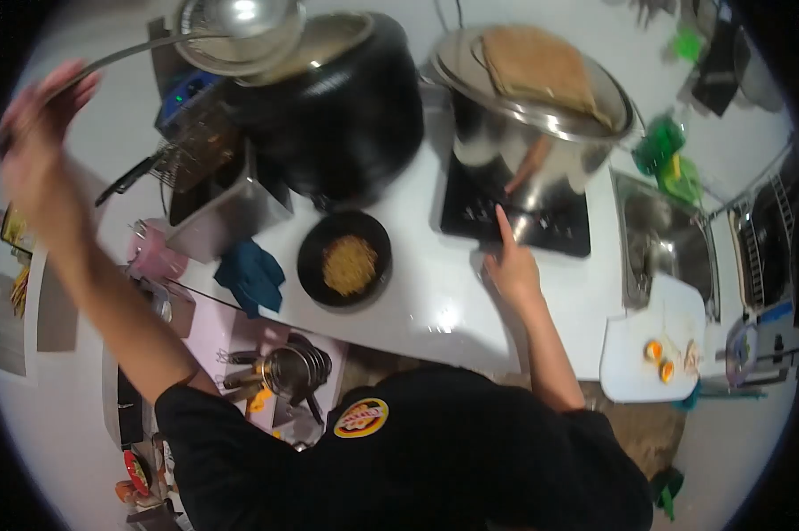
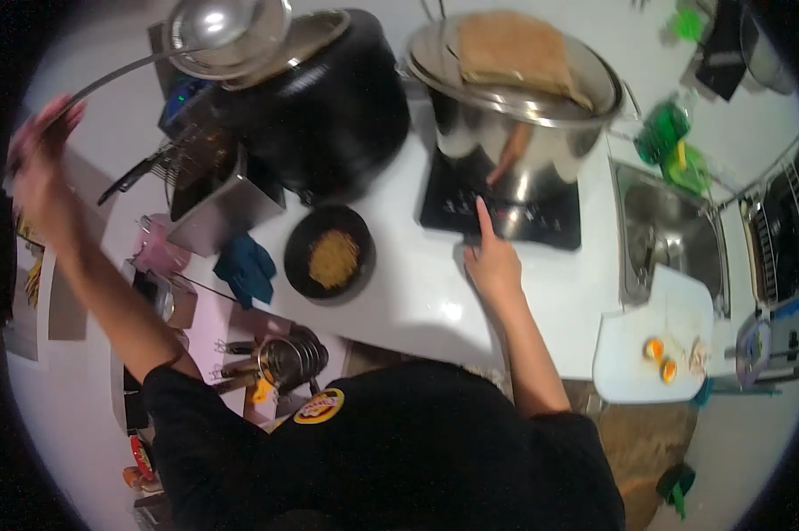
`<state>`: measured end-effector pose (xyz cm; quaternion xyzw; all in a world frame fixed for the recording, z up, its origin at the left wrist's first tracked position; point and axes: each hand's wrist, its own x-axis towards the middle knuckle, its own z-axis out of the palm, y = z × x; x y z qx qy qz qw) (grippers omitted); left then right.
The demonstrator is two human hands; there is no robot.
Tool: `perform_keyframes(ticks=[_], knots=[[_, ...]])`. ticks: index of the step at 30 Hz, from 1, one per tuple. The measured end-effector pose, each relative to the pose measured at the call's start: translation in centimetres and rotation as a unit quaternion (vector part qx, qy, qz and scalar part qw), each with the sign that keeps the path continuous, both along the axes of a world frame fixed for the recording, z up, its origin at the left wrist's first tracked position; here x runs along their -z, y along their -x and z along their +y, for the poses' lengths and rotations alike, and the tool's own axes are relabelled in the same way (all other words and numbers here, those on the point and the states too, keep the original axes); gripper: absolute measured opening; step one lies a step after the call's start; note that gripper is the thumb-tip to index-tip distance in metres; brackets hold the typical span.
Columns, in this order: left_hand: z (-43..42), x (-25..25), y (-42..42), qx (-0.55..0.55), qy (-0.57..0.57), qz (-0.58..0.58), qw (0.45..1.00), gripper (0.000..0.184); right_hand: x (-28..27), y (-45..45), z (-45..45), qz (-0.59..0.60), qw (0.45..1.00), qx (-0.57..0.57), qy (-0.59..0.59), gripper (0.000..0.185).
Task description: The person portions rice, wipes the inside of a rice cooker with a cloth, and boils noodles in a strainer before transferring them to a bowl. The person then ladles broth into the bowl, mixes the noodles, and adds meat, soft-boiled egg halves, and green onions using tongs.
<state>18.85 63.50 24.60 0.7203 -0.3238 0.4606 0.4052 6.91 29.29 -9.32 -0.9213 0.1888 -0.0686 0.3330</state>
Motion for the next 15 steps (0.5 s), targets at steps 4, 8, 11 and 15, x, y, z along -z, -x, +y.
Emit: perform_keyframes(ticks=[4,8,11,15], knots=[[-3.9,0.4,-7.7,0.095,-0.029,0.003,0.995,0.031,-0.5,-1.9,4.4,-0.078,0.988,-0.03,-0.133,0.075],[-8.3,2.3,-10.3,0.026,-0.084,0.061,0.994,0.035,0.4,-5.4,9.6,0.004,0.867,-0.125,-0.483,0.053],[-8.7,4.2,-13.0,0.023,-0.168,0.054,0.984,0.035,1.1,-7.7,12.3,0.032,0.839,-0.096,-0.534,0.052],[-9.9,6.0,-14.1,-0.012,-0.273,0.101,0.956,0.034,3.5,-9.3,13.1,0.087,0.758,-0.102,-0.639,0.051]])
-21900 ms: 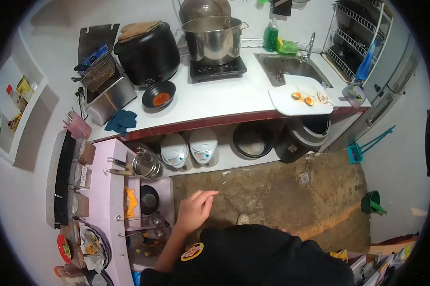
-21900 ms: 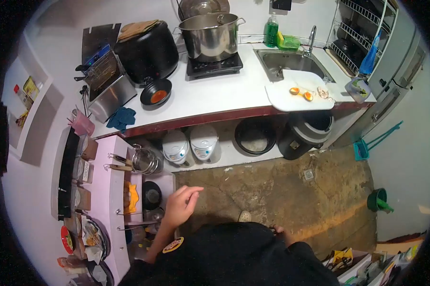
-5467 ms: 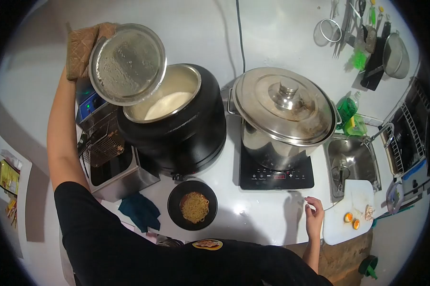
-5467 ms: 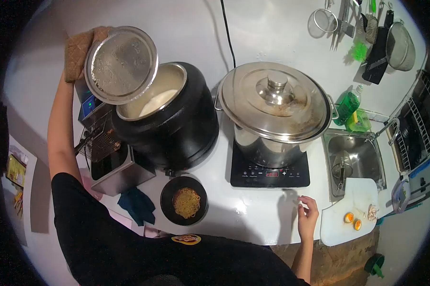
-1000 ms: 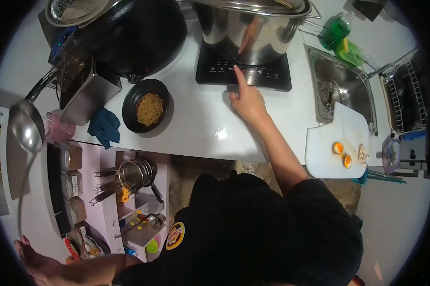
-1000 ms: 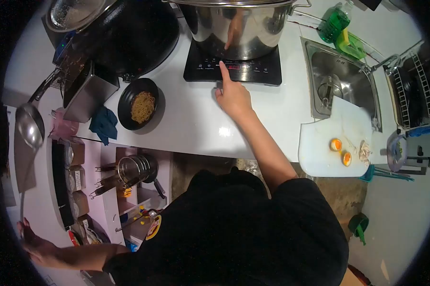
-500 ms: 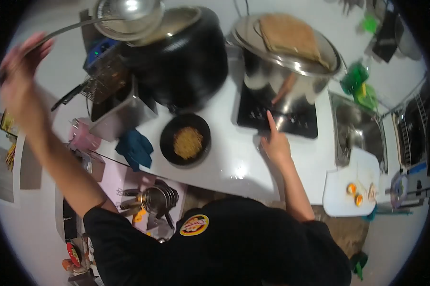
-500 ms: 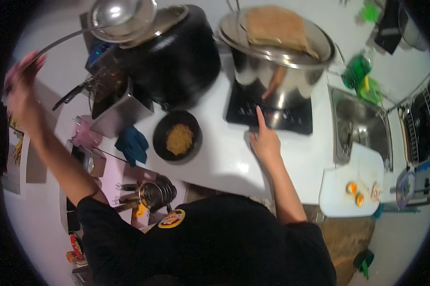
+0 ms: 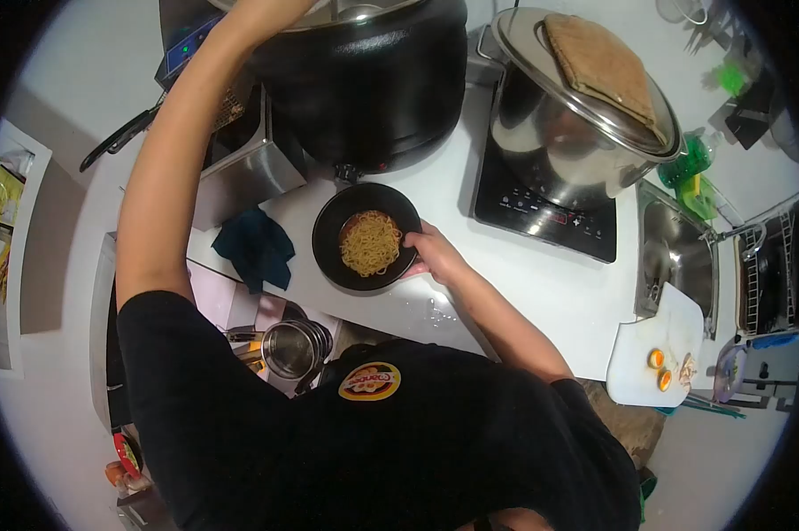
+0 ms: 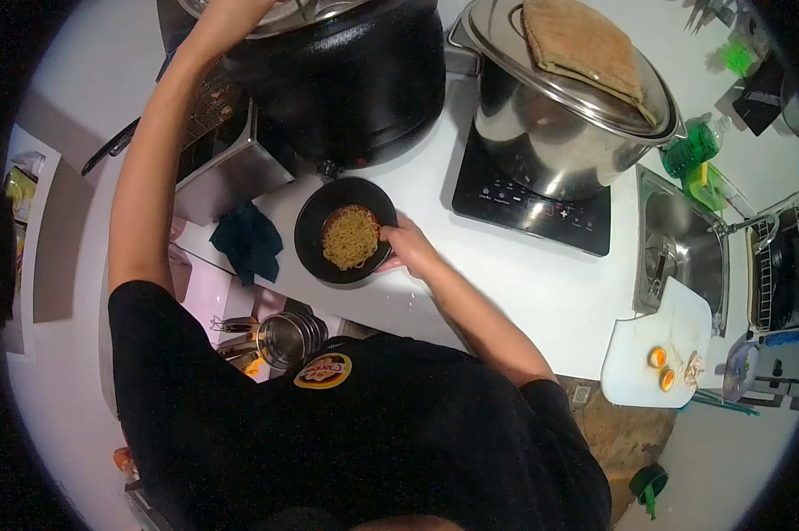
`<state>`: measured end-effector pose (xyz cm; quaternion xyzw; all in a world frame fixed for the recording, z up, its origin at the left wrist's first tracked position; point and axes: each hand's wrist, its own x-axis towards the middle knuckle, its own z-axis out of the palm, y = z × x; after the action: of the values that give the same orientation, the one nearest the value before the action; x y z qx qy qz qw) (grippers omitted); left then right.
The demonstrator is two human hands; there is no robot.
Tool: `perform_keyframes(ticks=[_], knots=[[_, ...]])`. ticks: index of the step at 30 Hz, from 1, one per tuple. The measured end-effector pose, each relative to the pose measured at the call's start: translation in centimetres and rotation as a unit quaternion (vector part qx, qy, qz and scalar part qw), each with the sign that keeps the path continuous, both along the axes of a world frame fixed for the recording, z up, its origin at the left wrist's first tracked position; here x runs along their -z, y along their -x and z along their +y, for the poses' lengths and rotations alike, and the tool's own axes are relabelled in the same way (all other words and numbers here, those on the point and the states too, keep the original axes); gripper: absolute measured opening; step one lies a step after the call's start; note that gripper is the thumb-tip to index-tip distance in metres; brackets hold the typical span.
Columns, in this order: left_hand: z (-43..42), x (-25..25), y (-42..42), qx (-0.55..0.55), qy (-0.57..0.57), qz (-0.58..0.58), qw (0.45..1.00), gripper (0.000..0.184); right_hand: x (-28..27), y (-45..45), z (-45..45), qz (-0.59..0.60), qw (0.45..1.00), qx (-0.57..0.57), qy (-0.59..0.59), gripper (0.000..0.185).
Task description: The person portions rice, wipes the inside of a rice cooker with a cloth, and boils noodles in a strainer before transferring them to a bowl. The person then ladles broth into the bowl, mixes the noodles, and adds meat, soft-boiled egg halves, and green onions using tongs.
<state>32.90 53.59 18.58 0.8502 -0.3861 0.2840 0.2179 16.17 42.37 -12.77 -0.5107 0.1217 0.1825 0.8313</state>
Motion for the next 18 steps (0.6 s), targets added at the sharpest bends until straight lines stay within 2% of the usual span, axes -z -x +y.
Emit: perform_keyframes(ticks=[1,5,9,11,13,15,16,17,18], knots=[[-0.2,0.1,-0.1,-0.001,-0.019,0.041,0.999,0.034,0.1,0.1,0.1,0.005,1.0,0.0,0.0,0.051],[-0.7,1.1,-2.1,0.014,-0.021,0.042,0.999,0.03,-1.0,0.4,0.2,0.02,0.999,0.028,-0.02,0.056],[-1.2,1.7,-3.3,0.05,-0.031,0.049,0.997,0.033,-1.6,0.9,-0.1,-0.008,0.998,-0.01,-0.064,0.077],[-1.0,3.1,-6.3,0.038,-0.056,0.008,0.998,0.031,-3.0,1.5,-0.5,0.002,0.997,-0.007,-0.073,0.077],[-1.2,3.2,-6.2,0.048,-0.031,0.064,0.996,0.032,-4.5,2.3,-1.1,0.013,0.996,-0.003,-0.084,0.078],[-1.4,3.5,-7.2,0.048,-0.014,0.054,0.997,0.031,-6.1,3.0,-1.5,-0.007,0.991,0.012,-0.133,0.079],[-1.4,3.2,-7.4,0.046,0.002,0.051,0.998,0.03,-7.3,3.5,-1.8,-0.019,0.991,0.022,-0.132,0.068],[-1.5,2.7,-7.8,0.047,0.003,0.046,0.998,0.03,-7.9,3.7,-2.1,-0.023,0.991,0.022,-0.131,0.068],[-1.6,2.0,-7.9,0.04,0.022,0.083,0.995,0.029,-8.5,3.7,-2.3,-0.032,0.985,0.072,-0.155,0.06]])
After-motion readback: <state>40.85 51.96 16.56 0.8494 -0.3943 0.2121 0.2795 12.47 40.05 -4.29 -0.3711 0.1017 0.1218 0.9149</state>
